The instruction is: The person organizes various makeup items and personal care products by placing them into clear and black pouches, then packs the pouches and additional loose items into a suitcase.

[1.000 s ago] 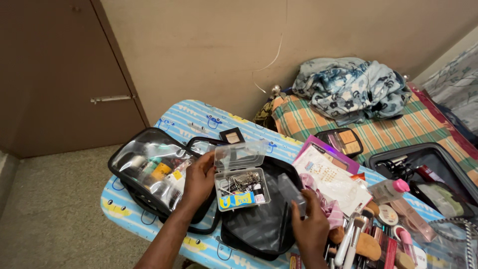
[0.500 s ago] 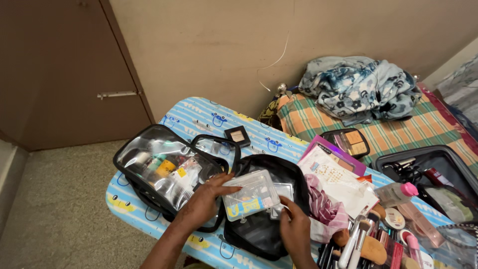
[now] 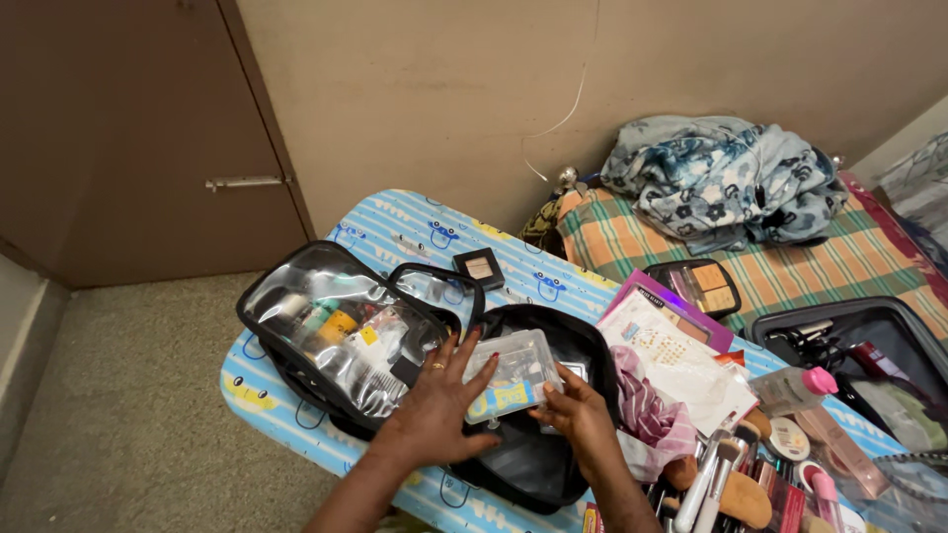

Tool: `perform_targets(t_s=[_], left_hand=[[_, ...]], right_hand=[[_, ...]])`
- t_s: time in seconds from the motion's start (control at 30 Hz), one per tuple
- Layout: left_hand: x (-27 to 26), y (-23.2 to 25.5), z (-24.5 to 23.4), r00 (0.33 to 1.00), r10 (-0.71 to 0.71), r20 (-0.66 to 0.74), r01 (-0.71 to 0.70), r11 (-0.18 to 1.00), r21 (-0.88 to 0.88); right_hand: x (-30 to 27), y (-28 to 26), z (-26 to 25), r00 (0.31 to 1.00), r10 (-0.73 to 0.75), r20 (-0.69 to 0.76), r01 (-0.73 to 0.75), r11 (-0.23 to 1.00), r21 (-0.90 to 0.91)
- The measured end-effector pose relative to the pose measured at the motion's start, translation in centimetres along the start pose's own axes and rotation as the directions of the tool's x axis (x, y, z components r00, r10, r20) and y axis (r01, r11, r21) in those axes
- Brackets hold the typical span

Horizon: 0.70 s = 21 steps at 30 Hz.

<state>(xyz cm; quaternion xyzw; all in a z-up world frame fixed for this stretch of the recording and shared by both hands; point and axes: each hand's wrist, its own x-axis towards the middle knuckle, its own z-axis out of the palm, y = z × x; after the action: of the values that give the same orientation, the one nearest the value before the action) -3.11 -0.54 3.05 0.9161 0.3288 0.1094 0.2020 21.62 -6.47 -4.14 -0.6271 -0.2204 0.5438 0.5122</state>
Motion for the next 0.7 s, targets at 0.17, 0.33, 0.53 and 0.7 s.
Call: perform_targets(t_s=[0.17,0.33,0.53,0.7], left_hand=[[0.2,0.7,1.3,0.986,-0.026,-0.166,0.024,1.0,-0.017],[0.5,0.2,1.4,0.913,0.127,-0.387,-0.169,0.983,-0.074],[0.4,2.1,-0.1,0.965,-0.176,-0.193,0.017,0.779,-0.627],[-0.3,2.3,-0.6,0.965,-0.13,-0.23,-0.08,0.687,-0.722]], right_hand=[[-1.0,-1.2,0.5,0.998,0.025,-0.051,-0.026,1.0,-0.018],[-2.5,-3.3,0.2,0.992,-0.092,-0.085,0.067,0.961,-0.267],[-4.9,-5.1,0.3,0.833,-0.545,0.091,0.475,0.622,-0.622],[-5.5,-5.5,-0.3,0.827,-0.421,0.373,0.497,0.857,-0.133]])
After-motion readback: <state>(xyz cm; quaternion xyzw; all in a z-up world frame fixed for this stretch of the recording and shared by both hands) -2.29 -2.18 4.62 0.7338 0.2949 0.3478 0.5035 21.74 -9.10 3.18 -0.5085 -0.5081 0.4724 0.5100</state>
